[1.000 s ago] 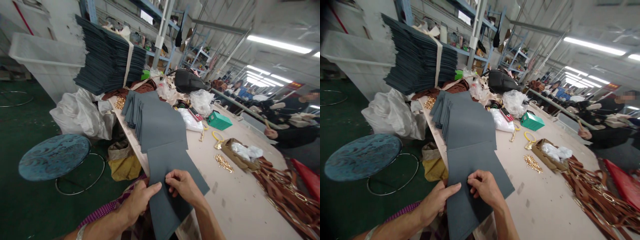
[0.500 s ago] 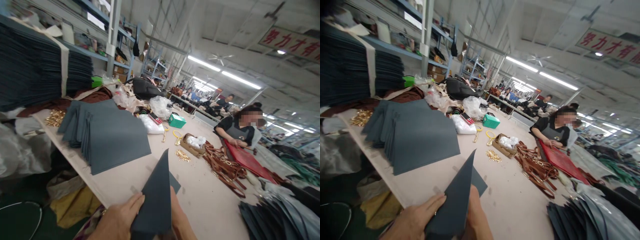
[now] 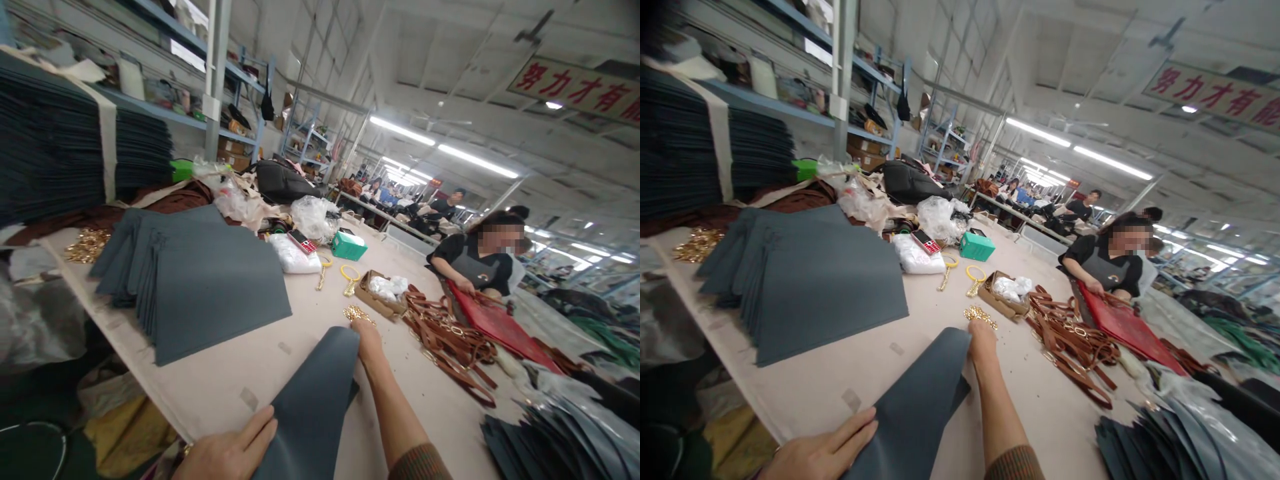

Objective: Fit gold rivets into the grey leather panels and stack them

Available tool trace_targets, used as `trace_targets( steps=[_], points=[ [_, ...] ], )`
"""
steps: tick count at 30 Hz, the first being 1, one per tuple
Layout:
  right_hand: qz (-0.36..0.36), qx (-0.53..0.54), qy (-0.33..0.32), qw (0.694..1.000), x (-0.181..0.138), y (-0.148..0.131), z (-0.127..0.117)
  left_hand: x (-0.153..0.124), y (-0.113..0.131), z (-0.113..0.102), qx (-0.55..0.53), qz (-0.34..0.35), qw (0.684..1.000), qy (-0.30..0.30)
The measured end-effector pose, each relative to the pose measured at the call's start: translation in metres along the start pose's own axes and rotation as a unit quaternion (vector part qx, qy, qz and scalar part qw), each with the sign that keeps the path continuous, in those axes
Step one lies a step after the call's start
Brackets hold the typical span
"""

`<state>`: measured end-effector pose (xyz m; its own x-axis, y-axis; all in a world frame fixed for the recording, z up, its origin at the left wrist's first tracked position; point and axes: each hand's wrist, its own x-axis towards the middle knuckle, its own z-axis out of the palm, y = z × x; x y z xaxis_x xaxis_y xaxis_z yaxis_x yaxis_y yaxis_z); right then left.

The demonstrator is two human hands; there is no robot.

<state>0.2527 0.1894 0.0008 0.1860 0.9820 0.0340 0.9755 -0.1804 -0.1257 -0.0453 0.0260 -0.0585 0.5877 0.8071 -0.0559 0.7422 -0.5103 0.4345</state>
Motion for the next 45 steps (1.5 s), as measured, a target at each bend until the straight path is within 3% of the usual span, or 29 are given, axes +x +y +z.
trace_targets(
  steps=[5,10,12,14,17,19,21,31,34,39,45],
  points=[
    [0.010,-0.012,-0.017,1.000,0.008,0.000,-0.001,-0.004,0.021,-0.024,0.027,-0.005,0.999,-0.046],
    [0.038,0.041,0.041,0.998,-0.018,0.014,-0.030,-0.007,0.021,-0.028,0.010,0.029,0.999,-0.016],
    [0.039,0.137,0.100,0.985,-0.045,0.010,-0.040,-0.007,0.019,-0.026,0.011,0.040,0.999,-0.012],
    [-0.005,0.285,0.106,0.953,-0.078,-0.006,-0.041,-0.006,0.018,-0.025,0.015,0.052,0.999,-0.003],
    [-0.098,0.388,-0.047,0.915,-0.126,-0.044,-0.029,-0.006,0.017,-0.024,0.031,0.059,0.998,0.011],
    [-0.139,0.355,-0.152,0.912,-0.145,-0.069,-0.017,-0.007,0.017,-0.023,0.039,0.061,0.997,0.022],
    [-0.170,0.314,-0.201,0.912,-0.154,-0.085,-0.009,-0.008,0.017,-0.022,0.041,0.068,0.996,0.034],
    [-0.201,0.246,-0.252,0.914,-0.144,-0.099,-0.006,-0.009,0.012,-0.016,0.041,0.087,0.993,0.062],
    [-0.165,0.240,-0.274,0.917,-0.142,-0.105,-0.004,-0.009,0.012,-0.013,0.036,0.093,0.993,0.071],
    [-0.046,0.233,-0.343,0.909,-0.133,-0.115,-0.006,-0.009,0.013,-0.012,0.019,0.097,0.992,0.081],
    [-0.007,0.189,-0.396,0.898,-0.119,-0.130,-0.012,-0.008,0.013,-0.016,-0.008,0.094,0.994,0.058]
  ],
)
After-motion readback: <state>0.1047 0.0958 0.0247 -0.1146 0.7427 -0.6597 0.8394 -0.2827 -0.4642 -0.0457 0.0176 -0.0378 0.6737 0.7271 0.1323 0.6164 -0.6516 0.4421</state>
